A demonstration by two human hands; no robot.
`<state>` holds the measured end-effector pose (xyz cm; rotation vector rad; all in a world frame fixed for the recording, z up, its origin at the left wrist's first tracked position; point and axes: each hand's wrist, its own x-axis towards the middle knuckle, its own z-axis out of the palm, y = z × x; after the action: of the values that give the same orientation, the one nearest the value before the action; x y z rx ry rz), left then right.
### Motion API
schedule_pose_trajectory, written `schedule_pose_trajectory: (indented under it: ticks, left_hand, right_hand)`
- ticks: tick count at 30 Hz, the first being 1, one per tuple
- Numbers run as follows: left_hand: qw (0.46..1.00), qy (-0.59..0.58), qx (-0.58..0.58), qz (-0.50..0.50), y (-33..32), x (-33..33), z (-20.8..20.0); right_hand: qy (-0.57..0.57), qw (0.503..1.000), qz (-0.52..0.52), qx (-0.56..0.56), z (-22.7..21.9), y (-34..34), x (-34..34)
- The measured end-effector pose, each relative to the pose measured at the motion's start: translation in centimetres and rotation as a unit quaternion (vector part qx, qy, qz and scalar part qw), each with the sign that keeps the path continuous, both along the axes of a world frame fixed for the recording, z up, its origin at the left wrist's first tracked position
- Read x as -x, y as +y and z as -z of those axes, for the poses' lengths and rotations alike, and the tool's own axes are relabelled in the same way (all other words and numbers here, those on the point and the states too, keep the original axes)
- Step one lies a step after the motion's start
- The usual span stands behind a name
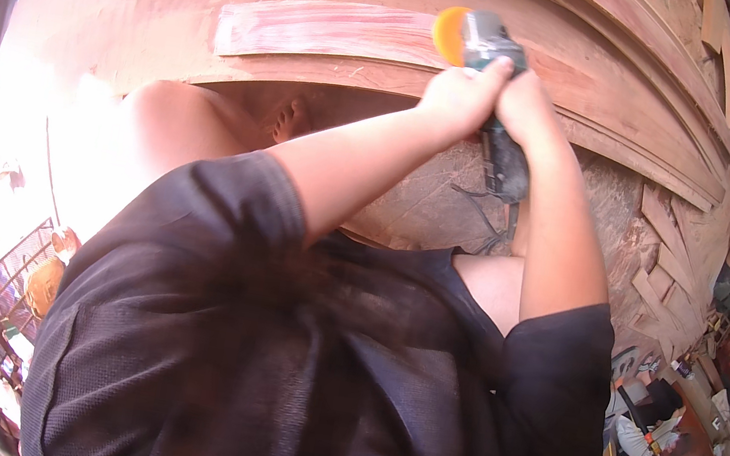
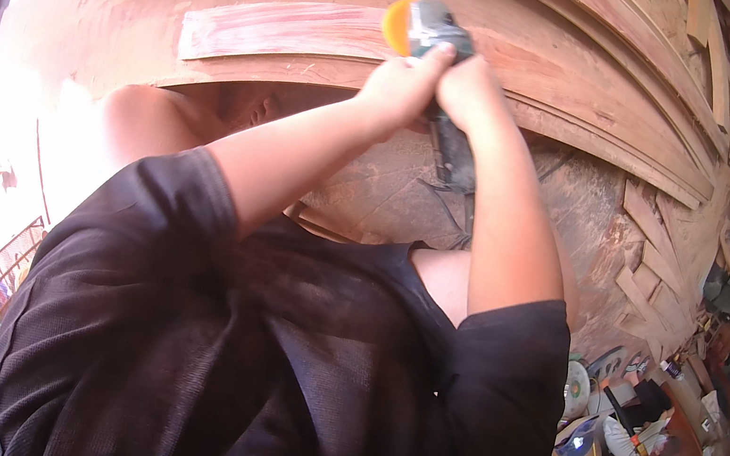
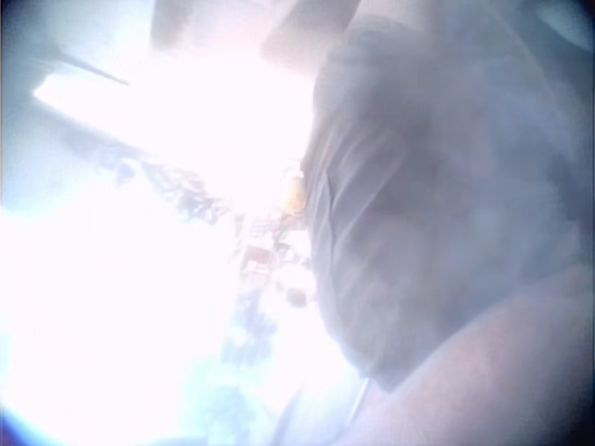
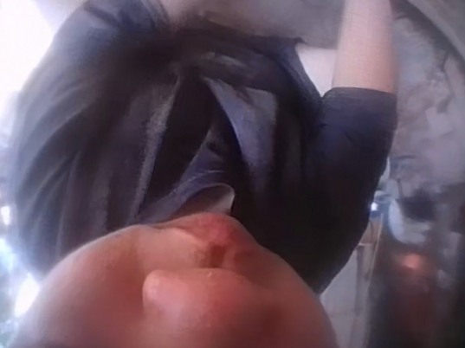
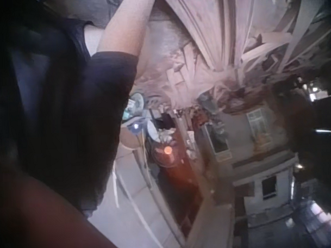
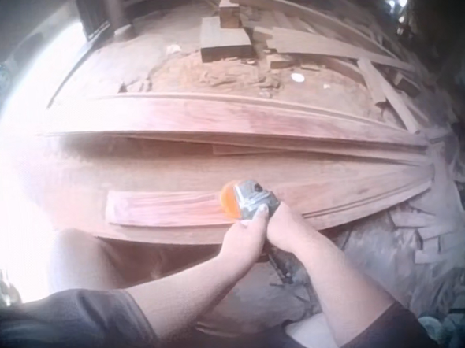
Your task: The person uses an angle grinder with a sanding disc to smooth the surface of a curved wooden plank. They hold the plank steady with one hand while operating the tool with the other, moving along the length of the wood.
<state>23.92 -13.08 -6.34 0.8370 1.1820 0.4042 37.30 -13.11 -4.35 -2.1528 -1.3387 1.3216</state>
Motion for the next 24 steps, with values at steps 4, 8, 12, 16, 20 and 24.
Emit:
schedule_pose_trajectory:
  ticks: [4, 8, 12, 16, 20, 24]
  left_hand:
    - [0.996, 0.004, -0.001, 0.093, 1.2, -4.6, -0.1]
    - [0.987, 0.013, -0.017, 0.161, 2.1, -5.4, -0.6]
    - [0.993, -0.016, 0.020, 0.111, 1.9, 0.0, -0.7]
    - [0.999, 0.020, 0.004, -0.044, 0.9, 7.5, 0.8]
    - [0.989, 0.015, 0.016, -0.149, 0.6, 12.5, 0.7]
    - [0.993, -0.014, 0.019, -0.118, 0.4, 10.9, 1.9]
  right_hand:
    - [0.056, 0.984, 0.170, 0.020, 0.2, -1.6, -4.3]
    - [0.145, 0.953, 0.263, 0.021, 0.8, -2.3, -4.6]
    - [0.071, 0.980, 0.183, 0.011, 2.8, -1.2, -1.3]
    - [-0.054, 0.998, 0.010, 0.023, -0.9, 1.4, 7.8]
    - [-0.061, 0.992, -0.095, 0.057, -2.1, 3.3, 13.0]
    - [-0.060, 0.993, -0.097, 0.026, -1.7, 3.0, 11.0]
